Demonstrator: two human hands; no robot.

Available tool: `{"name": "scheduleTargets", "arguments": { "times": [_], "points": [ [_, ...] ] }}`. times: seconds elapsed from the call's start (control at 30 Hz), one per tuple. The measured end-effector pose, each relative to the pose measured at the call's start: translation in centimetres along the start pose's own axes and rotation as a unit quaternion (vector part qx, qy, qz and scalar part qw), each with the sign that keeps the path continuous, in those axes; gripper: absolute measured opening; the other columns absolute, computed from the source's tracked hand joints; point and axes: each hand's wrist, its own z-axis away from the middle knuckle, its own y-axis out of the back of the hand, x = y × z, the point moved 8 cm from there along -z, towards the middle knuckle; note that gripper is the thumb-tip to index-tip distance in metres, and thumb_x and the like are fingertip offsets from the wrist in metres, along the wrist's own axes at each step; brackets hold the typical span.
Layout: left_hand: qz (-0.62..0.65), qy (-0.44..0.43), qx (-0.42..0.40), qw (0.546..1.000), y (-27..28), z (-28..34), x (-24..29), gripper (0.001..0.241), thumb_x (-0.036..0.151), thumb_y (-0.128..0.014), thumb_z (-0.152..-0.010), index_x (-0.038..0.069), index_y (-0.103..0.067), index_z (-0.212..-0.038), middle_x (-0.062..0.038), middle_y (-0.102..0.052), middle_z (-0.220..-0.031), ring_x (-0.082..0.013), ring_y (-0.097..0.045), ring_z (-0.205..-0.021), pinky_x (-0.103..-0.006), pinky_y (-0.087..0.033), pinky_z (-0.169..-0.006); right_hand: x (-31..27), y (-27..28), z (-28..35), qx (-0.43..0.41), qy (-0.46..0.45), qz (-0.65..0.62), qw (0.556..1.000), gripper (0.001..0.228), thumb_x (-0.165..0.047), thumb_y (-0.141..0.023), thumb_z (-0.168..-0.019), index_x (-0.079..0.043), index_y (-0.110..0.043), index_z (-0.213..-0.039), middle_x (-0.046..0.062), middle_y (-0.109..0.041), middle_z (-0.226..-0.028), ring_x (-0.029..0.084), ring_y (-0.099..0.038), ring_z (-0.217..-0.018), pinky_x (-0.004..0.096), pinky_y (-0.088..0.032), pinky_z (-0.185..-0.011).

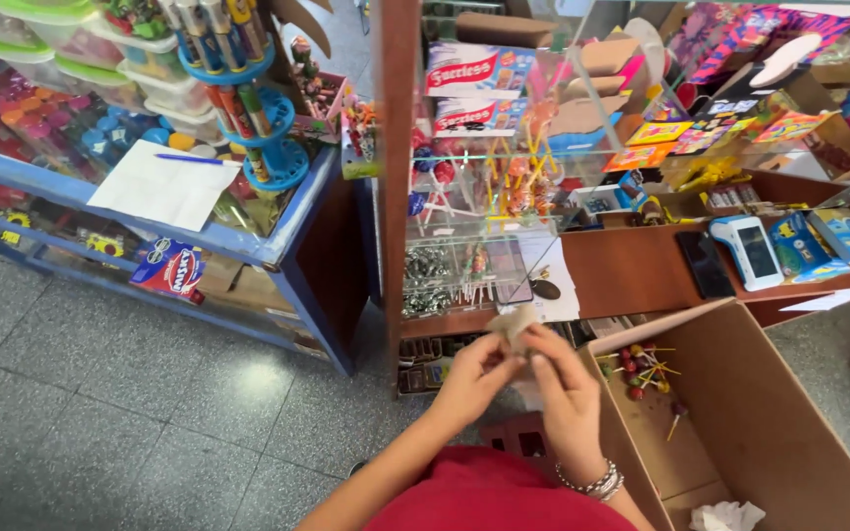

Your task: Clearing out lollipops and small candy items from a glass display case into a cardboard box and wiping the shelf.

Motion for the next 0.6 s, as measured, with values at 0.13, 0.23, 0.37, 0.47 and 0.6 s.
{"name": "scheduleTargets", "arguments": {
  "times": [0.13, 0.23, 0.37, 0.47, 0.6],
  "points": [
    [-0.053, -0.066, 0.057, 0.995, 0.3, 0.1, 2.8, 0.025, 0.019, -0.058, -0.099, 0.008, -0.072, -0.117, -0.009, -0.060, -0.123, -0.0228, -0.057, -0.116, -0.0370, -0.047, -0.099, -2.3, -1.0, 0.8, -0.073, 0.042, -0.064, 0.994, 0.034, -0.012, -0.050, -0.101, -0.004, -0.065, -0.130, 0.016, -0.058, -0.150, 0.027, -0.054, -0.142, 0.039, -0.047, -0.116],
    [-0.125, -0.138, 0.049, 0.981, 0.0, 0.1, 5.8, 0.016, 0.020, -0.060, -0.096, 0.006, -0.065, -0.090, -0.010, -0.058, -0.125, -0.0270, -0.054, -0.121, -0.0425, -0.041, -0.104, 1.3, -0.5, -0.1, -0.054, -0.037, -0.121, 0.990, 0.053, -0.017, -0.055, -0.096, -0.008, -0.047, -0.148, 0.014, -0.048, -0.157, 0.025, -0.047, -0.145, 0.039, -0.040, -0.119],
    [-0.201, -0.168, -0.016, 0.965, -1.1, 0.2, 8.5, 0.029, 0.022, -0.058, -0.098, 0.002, -0.066, -0.079, -0.013, -0.060, -0.118, -0.0301, -0.057, -0.110, -0.0442, -0.044, -0.093, 5.8, -2.0, -0.1, -0.133, -0.164, -0.253, 0.944, 0.050, -0.014, -0.071, -0.086, 0.000, -0.063, -0.133, 0.014, -0.071, -0.126, 0.022, -0.065, -0.116, 0.035, -0.050, -0.100],
    [-0.132, -0.138, -0.023, 0.981, 0.3, 0.5, 8.2, 0.039, 0.016, -0.060, -0.095, 0.013, -0.030, -0.070, 0.000, -0.036, -0.073, -0.0152, -0.038, -0.068, -0.0328, -0.028, -0.066, 10.5, 0.0, 0.3, -0.023, -0.211, -0.223, 0.952, 0.035, 0.001, -0.075, -0.080, -0.001, -0.064, -0.114, 0.015, -0.068, -0.091, 0.019, -0.059, -0.078, 0.031, -0.047, -0.071],
    [0.093, 0.022, 0.081, 0.992, 3.1, -1.1, -1.3, 0.043, 0.009, -0.063, -0.091, 0.019, -0.029, -0.066, 0.008, -0.026, -0.065, -0.0056, -0.026, -0.061, -0.0292, -0.020, -0.061, 15.0, 0.7, -0.9, -0.050, -0.172, -0.337, 0.925, 0.027, 0.009, -0.071, -0.084, -0.002, -0.065, -0.108, 0.022, -0.071, -0.101, 0.027, -0.067, -0.091, 0.036, -0.050, -0.083]
  ]
}}
